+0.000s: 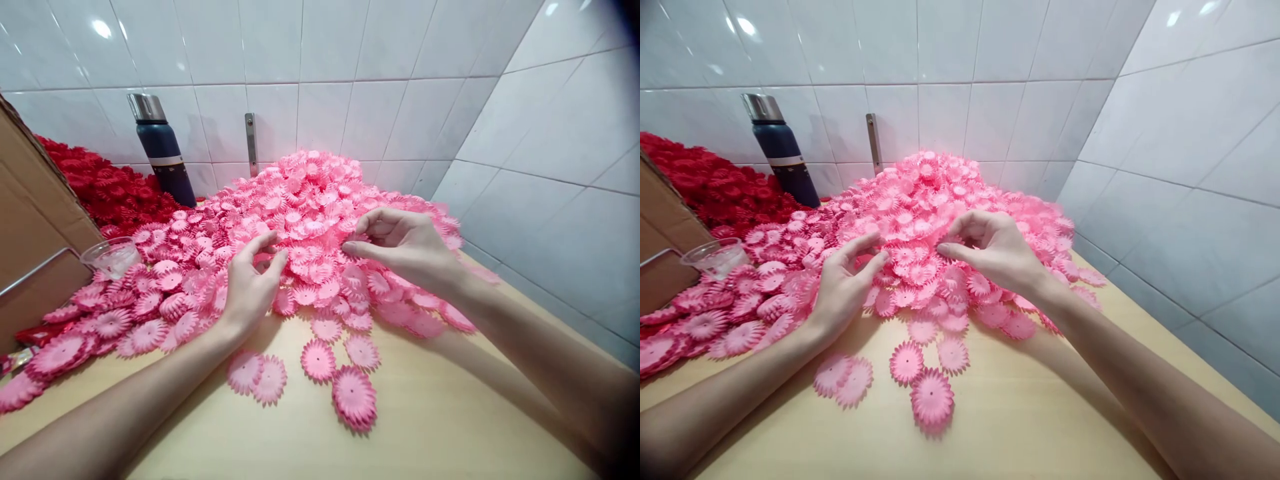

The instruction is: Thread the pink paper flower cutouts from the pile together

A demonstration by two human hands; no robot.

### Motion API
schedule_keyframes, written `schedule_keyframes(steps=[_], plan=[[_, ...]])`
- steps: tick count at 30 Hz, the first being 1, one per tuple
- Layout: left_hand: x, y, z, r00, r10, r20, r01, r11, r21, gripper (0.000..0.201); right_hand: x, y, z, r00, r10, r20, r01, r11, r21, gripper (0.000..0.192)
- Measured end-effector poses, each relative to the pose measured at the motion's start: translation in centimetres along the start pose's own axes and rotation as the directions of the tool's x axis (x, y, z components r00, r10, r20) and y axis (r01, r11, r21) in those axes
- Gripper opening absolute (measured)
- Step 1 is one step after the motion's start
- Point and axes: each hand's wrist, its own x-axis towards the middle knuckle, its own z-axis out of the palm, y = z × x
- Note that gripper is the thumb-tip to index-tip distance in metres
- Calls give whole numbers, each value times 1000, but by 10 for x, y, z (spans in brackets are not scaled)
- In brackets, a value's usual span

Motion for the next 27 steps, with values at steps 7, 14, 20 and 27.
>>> schedule_keyframes(steps=[7, 14, 20, 27], plan=[[-3, 8, -3, 993, 104, 50, -106, 993, 54, 36, 10, -7, 5, 998, 16, 68, -15, 1000, -14, 29], [1, 38, 7, 957, 137, 256, -177, 974, 141, 15, 19, 2, 1, 999, 46, 18, -48, 992, 115, 36], [43, 56, 33, 845, 17, 535, -120, 980, 159, 22, 31, 4, -2, 995, 34, 90, -47, 987, 151, 36], [85, 54, 34, 643, -45, 764, -166, 966, 196, 11, 25, 25, -4, 994, 59, 95, -73, 985, 155, 33]])
